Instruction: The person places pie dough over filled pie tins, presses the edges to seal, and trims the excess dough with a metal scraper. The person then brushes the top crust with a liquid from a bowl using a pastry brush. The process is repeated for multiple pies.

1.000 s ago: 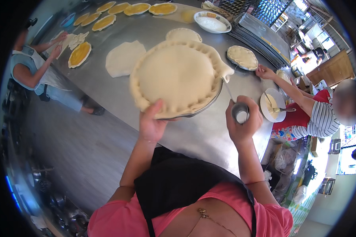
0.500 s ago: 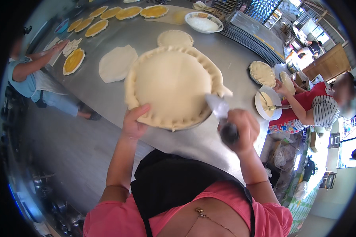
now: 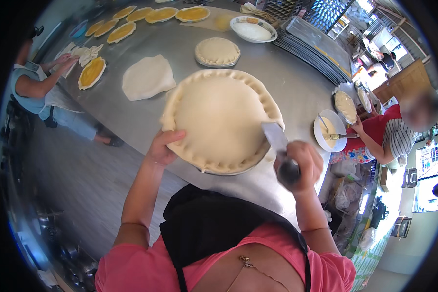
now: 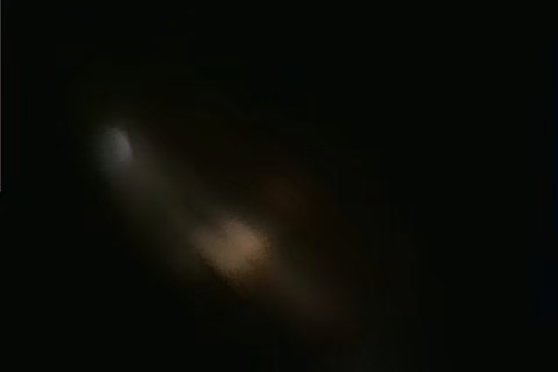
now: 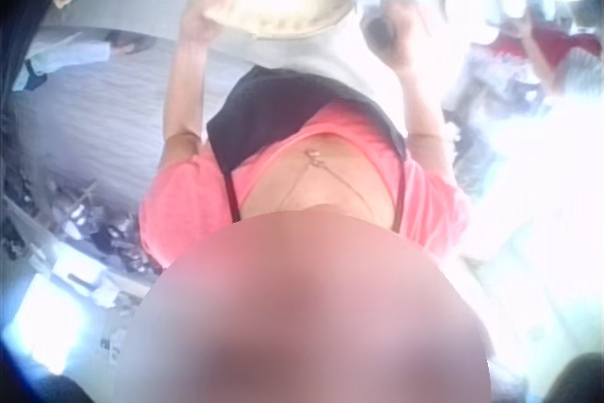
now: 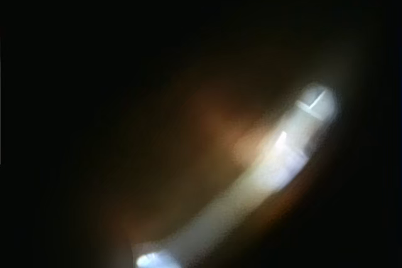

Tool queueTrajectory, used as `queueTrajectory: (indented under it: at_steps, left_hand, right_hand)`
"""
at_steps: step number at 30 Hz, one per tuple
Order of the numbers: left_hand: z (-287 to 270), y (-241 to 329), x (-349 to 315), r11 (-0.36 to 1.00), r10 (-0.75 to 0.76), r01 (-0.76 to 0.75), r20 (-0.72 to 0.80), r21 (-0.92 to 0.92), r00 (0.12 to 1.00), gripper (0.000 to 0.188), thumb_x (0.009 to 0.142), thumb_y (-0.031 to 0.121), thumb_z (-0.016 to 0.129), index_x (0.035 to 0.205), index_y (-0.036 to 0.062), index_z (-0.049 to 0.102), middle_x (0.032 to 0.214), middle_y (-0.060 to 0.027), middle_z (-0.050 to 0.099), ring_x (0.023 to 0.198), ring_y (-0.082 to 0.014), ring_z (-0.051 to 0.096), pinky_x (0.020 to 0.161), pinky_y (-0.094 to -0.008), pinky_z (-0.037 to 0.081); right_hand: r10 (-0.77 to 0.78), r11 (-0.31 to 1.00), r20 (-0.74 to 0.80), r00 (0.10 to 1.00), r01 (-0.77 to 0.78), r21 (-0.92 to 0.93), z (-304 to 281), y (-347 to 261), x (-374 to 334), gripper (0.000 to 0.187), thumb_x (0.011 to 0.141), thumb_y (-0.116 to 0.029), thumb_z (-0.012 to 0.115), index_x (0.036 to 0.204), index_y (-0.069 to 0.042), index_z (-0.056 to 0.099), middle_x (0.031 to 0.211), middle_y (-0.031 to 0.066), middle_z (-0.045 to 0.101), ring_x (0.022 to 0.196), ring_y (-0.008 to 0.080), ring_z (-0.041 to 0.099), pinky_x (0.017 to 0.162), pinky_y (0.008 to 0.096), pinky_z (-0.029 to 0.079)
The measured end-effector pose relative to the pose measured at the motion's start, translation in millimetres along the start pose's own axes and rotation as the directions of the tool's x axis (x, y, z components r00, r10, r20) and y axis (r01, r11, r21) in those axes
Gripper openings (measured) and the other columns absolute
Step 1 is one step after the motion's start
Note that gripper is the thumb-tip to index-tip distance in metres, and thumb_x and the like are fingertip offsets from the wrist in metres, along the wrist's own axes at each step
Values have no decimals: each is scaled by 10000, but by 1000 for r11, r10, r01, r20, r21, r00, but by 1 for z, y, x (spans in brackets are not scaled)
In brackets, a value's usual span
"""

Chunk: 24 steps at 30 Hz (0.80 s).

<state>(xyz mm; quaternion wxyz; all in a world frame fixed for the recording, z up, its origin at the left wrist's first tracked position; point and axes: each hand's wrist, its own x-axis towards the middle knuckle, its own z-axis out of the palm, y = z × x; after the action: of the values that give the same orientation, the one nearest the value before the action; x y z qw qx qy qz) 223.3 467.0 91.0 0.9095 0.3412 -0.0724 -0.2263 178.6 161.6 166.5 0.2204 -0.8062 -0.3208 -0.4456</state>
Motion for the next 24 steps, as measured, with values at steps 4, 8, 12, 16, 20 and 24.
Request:
queueTrajectory:
  at_steps: [4, 8, 12, 16, 20, 24]
  left_hand:
    - [-11, 1, 3, 999, -9, 4, 94, 49, 996, 623, 789, 75, 583, 1350, -22, 331, 1225, -154, 523, 1079, -240, 568, 898, -370, 489]
    - [-24, 2, 7, 994, -50, 59, 103, -88, 993, 598, 790, 91, 589, 1326, -35, 356, 1199, -168, 543, 1038, -255, 594, 860, -371, 510]
    - [-38, 5, 8, 995, -62, 67, 73, -77, 995, 552, 807, 121, 581, 1292, -58, 386, 1164, -175, 569, 1013, -268, 606, 839, -367, 519]
    - [-48, 3, 12, 993, -10, 13, 26, -115, 1000, 535, 840, 183, 560, 1283, -70, 397, 1163, -175, 574, 1023, -273, 600, 864, -372, 504]
    - [-49, -4, 25, 989, 15, -7, 53, -150, 998, 544, 873, 253, 525, 1304, -50, 392, 1211, -177, 546, 1080, -269, 568, 908, -383, 474]
    - [-47, -7, 47, 990, 7, 6, 88, -141, 996, 562, 893, 303, 488, 1329, -34, 375, 1267, -183, 504, 1134, -275, 531, 950, -393, 443]
  right_hand:
    - [116, 993, 89, 989, -116, -13, -3, 5, -4, 316, 606, 12, 698, 860, -4, 512, 694, 104, 573, 566, 270, 577, 489, 345, 458]
    - [-42, 999, 32, 999, 41, 18, -7, 9, -16, 321, 590, 45, 671, 857, -19, 505, 733, 111, 579, 582, 273, 571, 506, 342, 446]
    - [340, 940, 114, 933, -338, -38, -11, 24, -47, 302, 636, 59, 678, 876, -23, 514, 733, 109, 586, 577, 257, 579, 543, 302, 463]
    - [627, 775, 2, 779, -623, -105, -12, 34, -108, 243, 719, 18, 660, 920, -34, 535, 743, 109, 596, 622, 201, 596, 611, 282, 466]
    - [615, 785, 488, 620, -421, -455, 17, 40, -155, 451, 631, -96, 737, 1028, -76, 523, 970, 96, 562, 932, 302, 550, 782, 379, 444]
    - [614, 786, 532, 583, -510, -348, 36, 35, -146, 471, 708, -219, 735, 1100, -85, 511, 1065, 125, 523, 1052, 304, 501, 882, 378, 400]
